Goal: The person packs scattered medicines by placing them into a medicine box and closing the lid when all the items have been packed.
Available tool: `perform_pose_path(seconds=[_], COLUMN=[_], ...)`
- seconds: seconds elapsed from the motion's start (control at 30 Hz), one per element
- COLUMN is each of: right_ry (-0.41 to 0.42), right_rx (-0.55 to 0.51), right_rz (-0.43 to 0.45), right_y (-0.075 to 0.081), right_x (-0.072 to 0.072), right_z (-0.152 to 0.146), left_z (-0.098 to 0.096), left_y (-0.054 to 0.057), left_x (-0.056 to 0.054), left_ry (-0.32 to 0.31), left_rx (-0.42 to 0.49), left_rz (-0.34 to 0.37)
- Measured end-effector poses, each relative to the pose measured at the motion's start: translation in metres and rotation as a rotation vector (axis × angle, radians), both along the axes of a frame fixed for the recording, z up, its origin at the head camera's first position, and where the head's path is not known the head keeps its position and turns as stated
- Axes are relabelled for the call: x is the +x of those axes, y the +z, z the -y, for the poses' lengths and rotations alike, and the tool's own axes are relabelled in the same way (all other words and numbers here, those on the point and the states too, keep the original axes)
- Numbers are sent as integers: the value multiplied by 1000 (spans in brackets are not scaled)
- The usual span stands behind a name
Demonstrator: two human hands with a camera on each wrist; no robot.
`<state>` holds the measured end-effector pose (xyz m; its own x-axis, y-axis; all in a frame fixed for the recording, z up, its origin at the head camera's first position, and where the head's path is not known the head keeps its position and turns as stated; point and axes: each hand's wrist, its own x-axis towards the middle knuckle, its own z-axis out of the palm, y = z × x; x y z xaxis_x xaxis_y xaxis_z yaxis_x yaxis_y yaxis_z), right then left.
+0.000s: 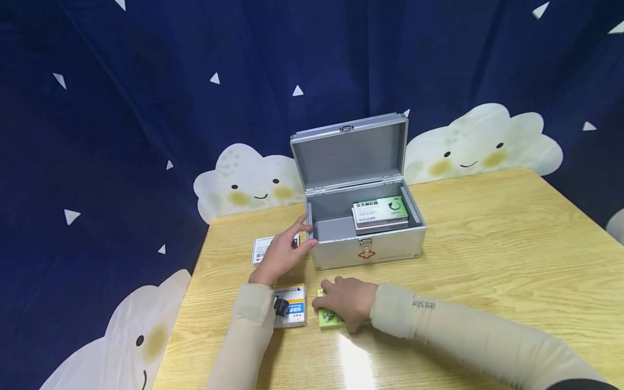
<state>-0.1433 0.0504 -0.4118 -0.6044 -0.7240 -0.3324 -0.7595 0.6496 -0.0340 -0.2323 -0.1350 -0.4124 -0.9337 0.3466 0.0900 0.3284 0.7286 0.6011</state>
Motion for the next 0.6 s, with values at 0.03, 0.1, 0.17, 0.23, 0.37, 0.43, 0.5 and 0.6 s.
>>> perform_pose_path(seconds=[0.03, 0.1, 0.17, 0.23, 0.37, 0.43, 0.5, 0.6], right_ry=[6, 15, 21, 24, 27, 27, 31, 31], right_rx=[-1, -7, -13, -21, -34, -42, -52, -71], right_rz=[2, 14, 24, 35, 53, 61, 65, 74], right_y=[0, -1, -1, -2, -2, -2, -1, 0], right_x=[-1, -3, -4, -5, -6, -6, -6, -6], right_z=[0, -1, -2, -3, -6, -8, -10, -12], left_z=[0, 1, 1, 1, 1, 0, -1, -1], left_y=[0, 1, 1, 1, 2, 2, 1, 1], left_x=[0, 0, 0, 0, 0, 0, 0, 0], left_ry=[0, -2, -4, -9, -14, -10, -4, -2], left_rx=[-2, -1, 5, 7, 6, 7, 8, 15], left_rz=[1, 0, -1, -5, -5, 2, 8, 5])
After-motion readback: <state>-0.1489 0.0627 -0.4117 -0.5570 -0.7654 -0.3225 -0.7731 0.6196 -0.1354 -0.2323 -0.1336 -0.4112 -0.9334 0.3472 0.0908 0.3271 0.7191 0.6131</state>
